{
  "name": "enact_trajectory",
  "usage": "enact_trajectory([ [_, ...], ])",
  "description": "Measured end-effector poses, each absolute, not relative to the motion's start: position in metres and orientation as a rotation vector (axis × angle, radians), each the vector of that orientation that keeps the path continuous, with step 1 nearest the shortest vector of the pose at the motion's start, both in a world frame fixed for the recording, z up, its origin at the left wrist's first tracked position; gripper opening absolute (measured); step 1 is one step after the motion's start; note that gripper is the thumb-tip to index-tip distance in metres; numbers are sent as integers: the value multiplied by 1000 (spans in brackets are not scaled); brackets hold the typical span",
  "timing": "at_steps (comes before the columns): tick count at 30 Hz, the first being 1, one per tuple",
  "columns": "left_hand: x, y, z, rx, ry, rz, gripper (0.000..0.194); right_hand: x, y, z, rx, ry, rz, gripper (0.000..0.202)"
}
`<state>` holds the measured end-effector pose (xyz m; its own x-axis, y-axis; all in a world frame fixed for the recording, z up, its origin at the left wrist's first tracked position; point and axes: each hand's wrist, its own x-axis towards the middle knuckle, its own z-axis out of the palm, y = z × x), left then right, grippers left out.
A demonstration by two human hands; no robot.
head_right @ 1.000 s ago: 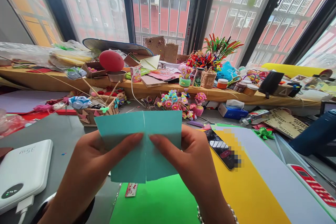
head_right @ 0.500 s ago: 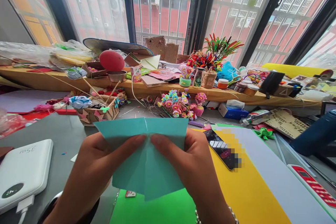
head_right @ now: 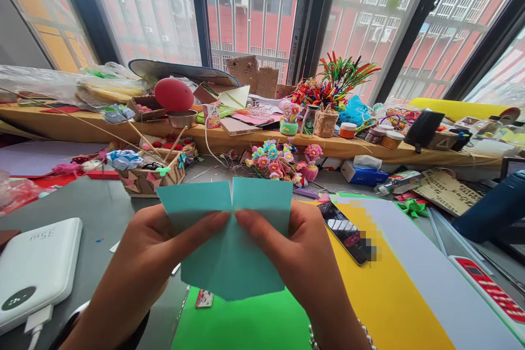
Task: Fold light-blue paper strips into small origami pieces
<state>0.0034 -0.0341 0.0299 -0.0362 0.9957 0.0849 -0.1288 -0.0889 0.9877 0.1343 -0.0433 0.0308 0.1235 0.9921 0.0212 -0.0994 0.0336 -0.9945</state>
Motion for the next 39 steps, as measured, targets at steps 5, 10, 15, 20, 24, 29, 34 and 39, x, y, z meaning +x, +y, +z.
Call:
enact_trajectory([
  [5, 4, -35, 30, 1157, 1100, 1349, 12, 132, -44, 31, -1154, -1017, 1166, 17],
  [10, 5, -36, 30, 1179, 1138, 1378, 14, 131, -44, 30, -1149, -964, 1194, 17],
  [15, 4, -36, 30, 1220, 1153, 1401, 14, 132, -43, 28, -1180, -1027, 1133, 21],
  [20, 1, -33, 30, 1194, 1146, 1351, 15, 132, -42, 28, -1187, -1051, 1083, 23],
  [24, 0, -32, 30, 1165, 1140, 1313, 15, 132, -42, 29, -1202, -1055, 1062, 22],
  [29, -1, -32, 30, 1132, 1151, 1321, 17, 133, -42, 30, -1201, -1109, 1066, 19],
  [34, 1, -33, 30, 1163, 1139, 1335, 18, 134, -41, 28, -1184, -1066, 1127, 21],
  [39, 3, -34, 29, 1195, 1123, 1382, 18, 132, -42, 29, -1174, -990, 1200, 19],
])
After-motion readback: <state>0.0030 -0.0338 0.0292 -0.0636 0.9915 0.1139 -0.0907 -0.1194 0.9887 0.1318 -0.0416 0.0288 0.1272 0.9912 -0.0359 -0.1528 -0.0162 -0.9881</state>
